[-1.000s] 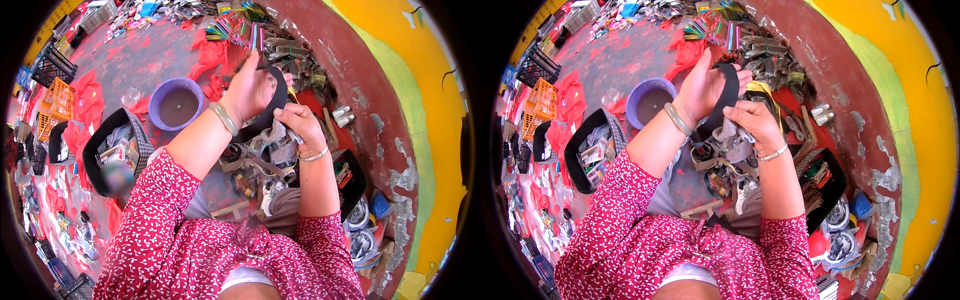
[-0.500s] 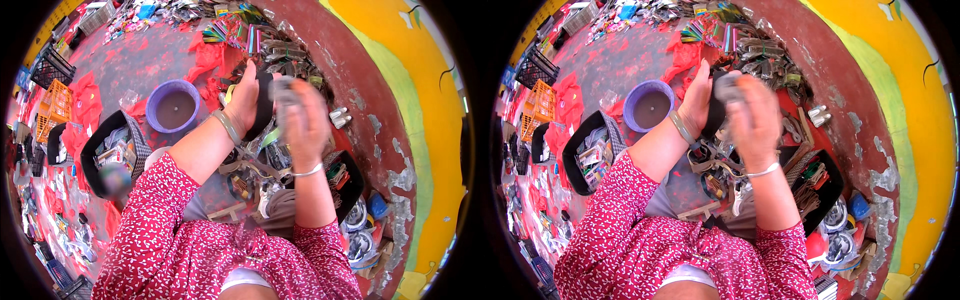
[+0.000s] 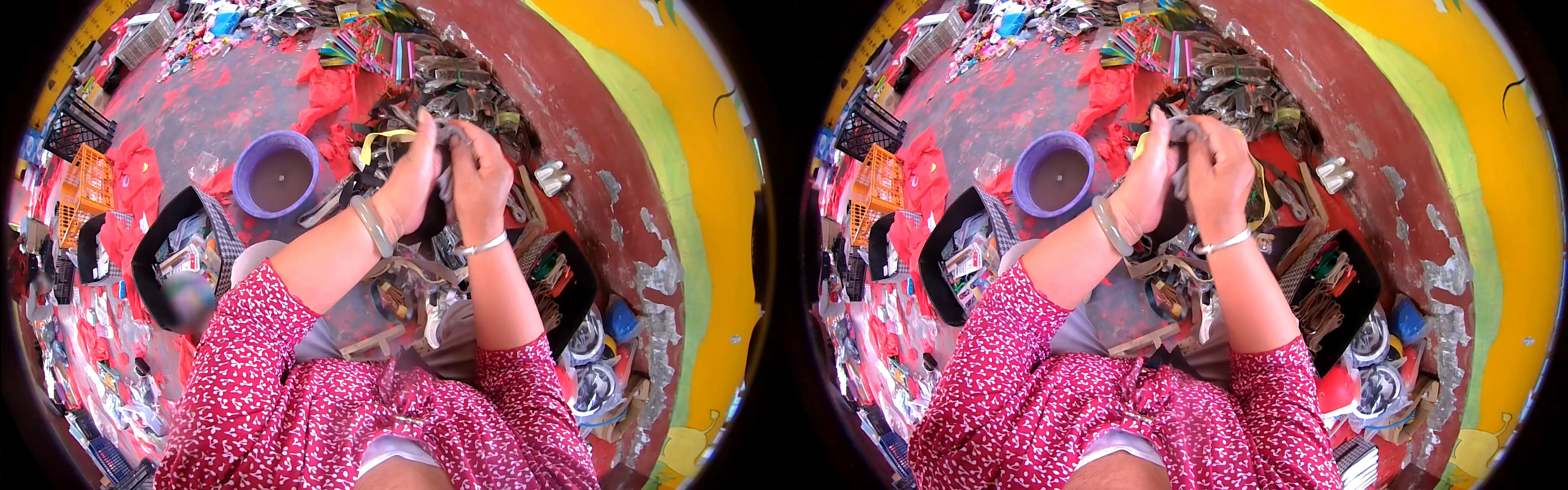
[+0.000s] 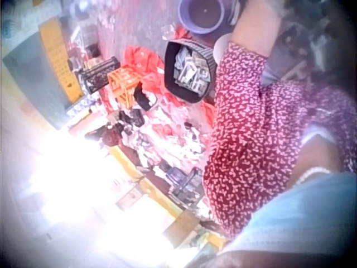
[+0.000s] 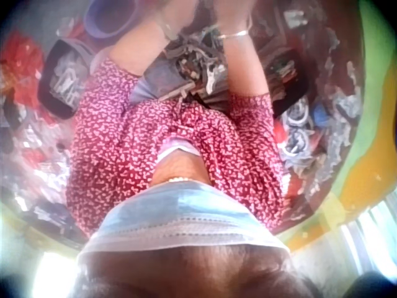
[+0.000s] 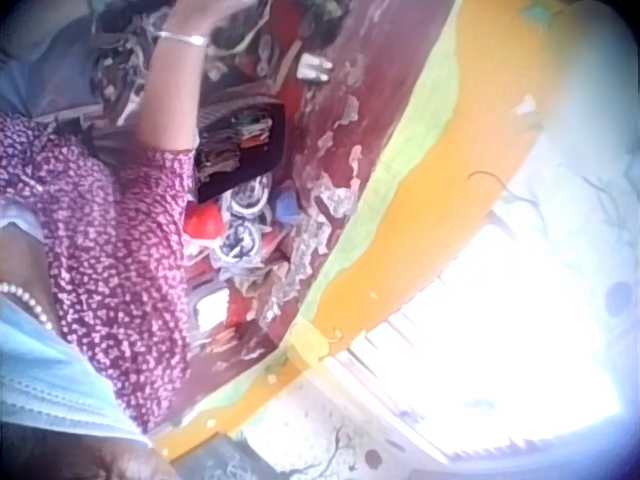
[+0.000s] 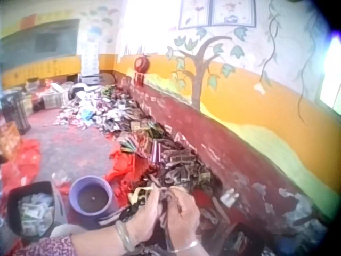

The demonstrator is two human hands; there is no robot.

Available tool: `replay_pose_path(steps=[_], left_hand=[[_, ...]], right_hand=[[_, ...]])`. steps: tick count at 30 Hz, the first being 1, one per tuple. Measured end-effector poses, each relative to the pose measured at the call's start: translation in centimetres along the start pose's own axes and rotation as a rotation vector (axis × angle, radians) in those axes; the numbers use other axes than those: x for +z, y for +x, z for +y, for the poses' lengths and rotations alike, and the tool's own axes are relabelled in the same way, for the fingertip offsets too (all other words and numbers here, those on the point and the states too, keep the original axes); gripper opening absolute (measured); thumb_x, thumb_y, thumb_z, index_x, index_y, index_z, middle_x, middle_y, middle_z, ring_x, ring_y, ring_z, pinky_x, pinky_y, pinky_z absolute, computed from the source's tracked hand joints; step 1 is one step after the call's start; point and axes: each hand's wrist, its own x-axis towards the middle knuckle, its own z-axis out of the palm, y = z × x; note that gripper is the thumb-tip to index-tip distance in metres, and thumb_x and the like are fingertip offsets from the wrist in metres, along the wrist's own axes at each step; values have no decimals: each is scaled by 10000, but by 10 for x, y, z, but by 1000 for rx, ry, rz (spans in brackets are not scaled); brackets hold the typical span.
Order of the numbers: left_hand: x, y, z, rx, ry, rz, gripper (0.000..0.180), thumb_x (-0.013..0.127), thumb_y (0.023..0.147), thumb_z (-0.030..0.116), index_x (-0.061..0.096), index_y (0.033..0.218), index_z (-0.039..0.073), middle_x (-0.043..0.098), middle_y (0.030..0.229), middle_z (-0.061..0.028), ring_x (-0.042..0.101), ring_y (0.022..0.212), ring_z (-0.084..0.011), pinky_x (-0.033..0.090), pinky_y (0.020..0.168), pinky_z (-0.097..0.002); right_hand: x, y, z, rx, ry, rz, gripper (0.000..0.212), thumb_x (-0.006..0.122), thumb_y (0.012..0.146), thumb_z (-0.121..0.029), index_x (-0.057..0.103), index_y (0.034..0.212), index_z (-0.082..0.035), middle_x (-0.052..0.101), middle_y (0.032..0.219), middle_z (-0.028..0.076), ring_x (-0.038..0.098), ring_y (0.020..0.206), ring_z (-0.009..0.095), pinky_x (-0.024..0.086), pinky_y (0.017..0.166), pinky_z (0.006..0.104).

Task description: The person wipes down thin brown and black strips of material using a grey cloth and then places them into a black crate.

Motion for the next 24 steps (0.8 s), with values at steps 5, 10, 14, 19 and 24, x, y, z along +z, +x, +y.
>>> replay_pose_path(steps=[5,10,14,19,24], left_hand=[[-23,22,32,184,-290,78,943,255,777,769,408,1182,-69,566,1077,-205,524,1069,-309,393,968,-399],[-1,7,18,53,-287,-38,822,285,837,692,419,1215,-26,514,1202,-168,501,1120,-259,403,959,-366],[3,9,-10,115,-104,70,655,273,881,635,473,1171,83,563,1114,-95,543,1026,-174,431,894,-316],[-18,15,18,150,-277,110,922,264,818,720,339,1283,-73,437,1287,-246,448,1193,-315,356,1011,-399],[-24,20,35,241,-281,-62,977,200,823,720,174,1363,-93,289,1387,-265,256,1323,-337,196,1100,-408]], right_hand=[[14,-42,-25,-349,-105,-86,250,585,731,49,616,975,-1,595,1042,150,543,943,307,430,848,362],[14,-16,-12,-329,-142,90,212,577,739,18,609,946,-11,595,970,130,534,899,309,424,819,370],[8,7,5,-79,-37,82,200,601,732,11,635,923,-39,605,946,111,556,924,283,446,794,357],[21,-29,-13,-295,-64,-14,219,604,729,25,621,944,-10,590,965,141,533,900,295,432,812,361],[21,-38,-21,-370,-6,-57,230,599,723,22,610,951,-8,582,943,143,530,880,315,431,796,381]])
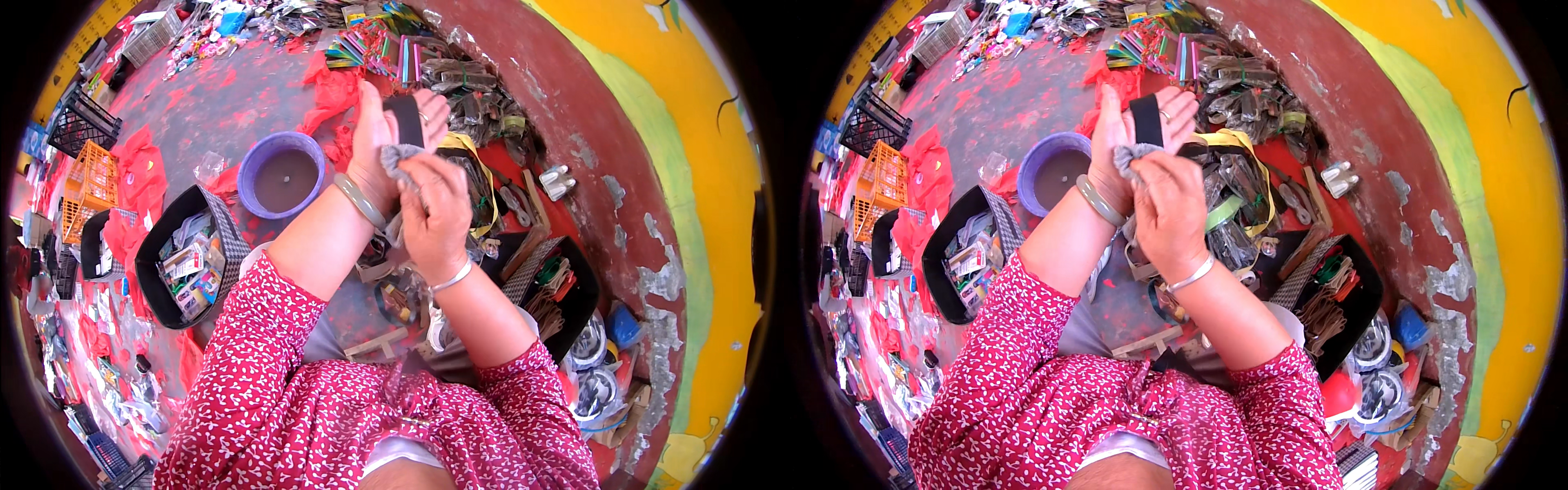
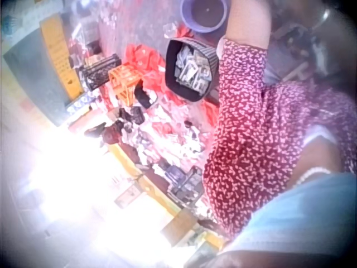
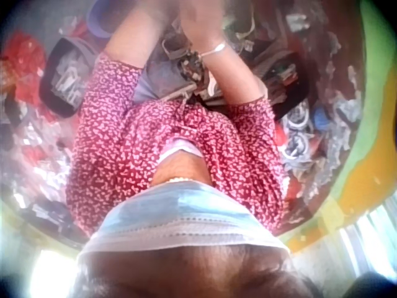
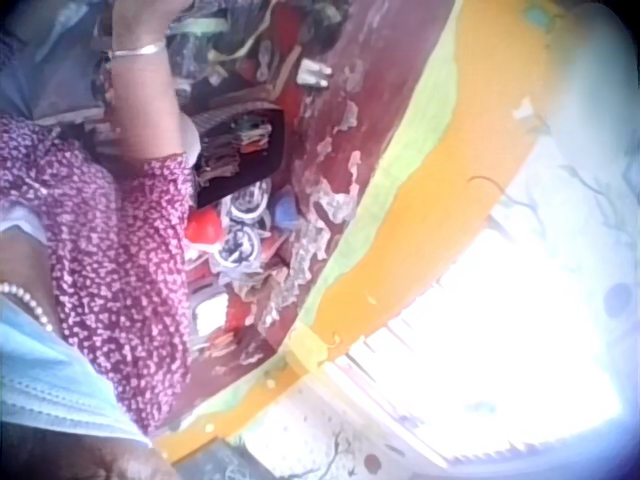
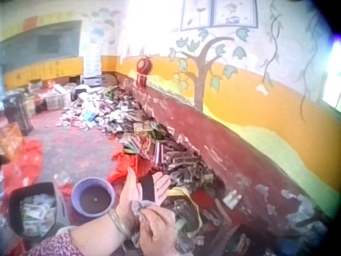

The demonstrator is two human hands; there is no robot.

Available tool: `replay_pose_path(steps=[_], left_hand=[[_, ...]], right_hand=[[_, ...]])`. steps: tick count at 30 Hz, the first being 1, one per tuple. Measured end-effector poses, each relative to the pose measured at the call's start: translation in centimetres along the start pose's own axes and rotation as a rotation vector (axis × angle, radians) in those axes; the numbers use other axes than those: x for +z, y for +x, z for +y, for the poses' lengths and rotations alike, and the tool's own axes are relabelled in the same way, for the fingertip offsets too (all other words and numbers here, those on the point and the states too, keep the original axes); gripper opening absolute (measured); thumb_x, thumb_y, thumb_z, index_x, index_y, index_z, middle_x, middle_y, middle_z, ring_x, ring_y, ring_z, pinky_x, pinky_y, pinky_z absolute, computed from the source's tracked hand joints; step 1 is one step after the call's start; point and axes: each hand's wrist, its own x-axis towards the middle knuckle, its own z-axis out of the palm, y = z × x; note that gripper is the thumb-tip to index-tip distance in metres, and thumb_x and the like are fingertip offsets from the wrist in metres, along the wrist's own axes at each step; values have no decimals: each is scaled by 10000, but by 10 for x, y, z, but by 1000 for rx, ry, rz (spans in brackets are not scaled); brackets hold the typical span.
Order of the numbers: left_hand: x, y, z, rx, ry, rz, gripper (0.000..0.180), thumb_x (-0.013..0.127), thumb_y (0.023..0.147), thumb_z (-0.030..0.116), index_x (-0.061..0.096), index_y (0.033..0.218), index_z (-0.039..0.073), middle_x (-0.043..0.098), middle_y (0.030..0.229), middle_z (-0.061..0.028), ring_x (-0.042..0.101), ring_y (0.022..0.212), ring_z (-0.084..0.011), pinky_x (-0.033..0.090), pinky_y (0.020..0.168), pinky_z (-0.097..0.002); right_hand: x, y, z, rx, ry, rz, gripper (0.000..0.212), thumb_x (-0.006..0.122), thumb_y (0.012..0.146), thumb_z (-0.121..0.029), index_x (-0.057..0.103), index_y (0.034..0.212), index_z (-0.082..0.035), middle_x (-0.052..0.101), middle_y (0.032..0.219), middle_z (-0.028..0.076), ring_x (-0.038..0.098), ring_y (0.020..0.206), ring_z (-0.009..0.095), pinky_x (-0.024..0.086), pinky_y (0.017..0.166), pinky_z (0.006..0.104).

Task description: The person wipes down thin brown and black strips of material using a grey cloth and then places them into a black crate.

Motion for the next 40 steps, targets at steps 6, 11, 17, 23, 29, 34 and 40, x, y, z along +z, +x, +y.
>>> replay_pose_path(steps=[6,11,17,23,29,34,40], left_hand=[[32,-28,-41,-19,217,163,496,304,936,517,482,1145,103,531,1150,-39,497,1083,-142,380,958,-323],[22,-15,-25,-126,43,-29,891,237,853,681,202,1389,-29,259,1435,-178,263,1324,-273,187,1091,-368],[9,2,14,94,-98,-86,833,212,893,615,190,1368,-69,232,1418,-246,219,1336,-325,168,1108,-396],[0,7,25,133,-120,2,815,206,908,587,176,1356,-93,243,1400,-278,271,1308,-354,225,1093,-411],[-3,7,22,-228,-33,50,897,322,854,653,230,1321,-107,278,1378,-296,321,1281,-356,297,1045,-426],[13,-10,-7,-319,86,-62,718,409,902,511,313,1273,-96,376,1324,-270,373,1253,-328,297,1058,-402],[3,-4,-12,-150,-12,-15,571,382,952,346,243,1357,-31,335,1378,-222,300,1309,-299,261,1080,-396]], right_hand=[[-19,34,52,75,-286,166,177,589,733,17,627,902,-21,590,921,129,562,857,306,455,773,361],[-48,27,102,582,222,158,255,467,741,80,654,898,7,652,839,68,589,714,122,473,653,243],[-48,22,71,803,614,-774,406,642,796,-118,549,1182,-31,600,1001,30,546,823,70,449,705,213],[-14,-1,46,959,654,-862,133,643,826,-140,645,800,-9,581,655,-31,512,586,40,399,529,202],[-44,24,12,1073,1197,-566,194,579,859,-91,630,982,50,644,902,83,597,782,113,480,708,250],[-51,28,30,1009,940,-398,160,593,854,-90,636,908,54,631,795,48,589,728,89,469,639,217],[-68,38,35,1010,499,-206,167,632,834,-142,660,915,1,637,722,38,599,659,84,467,608,190]])
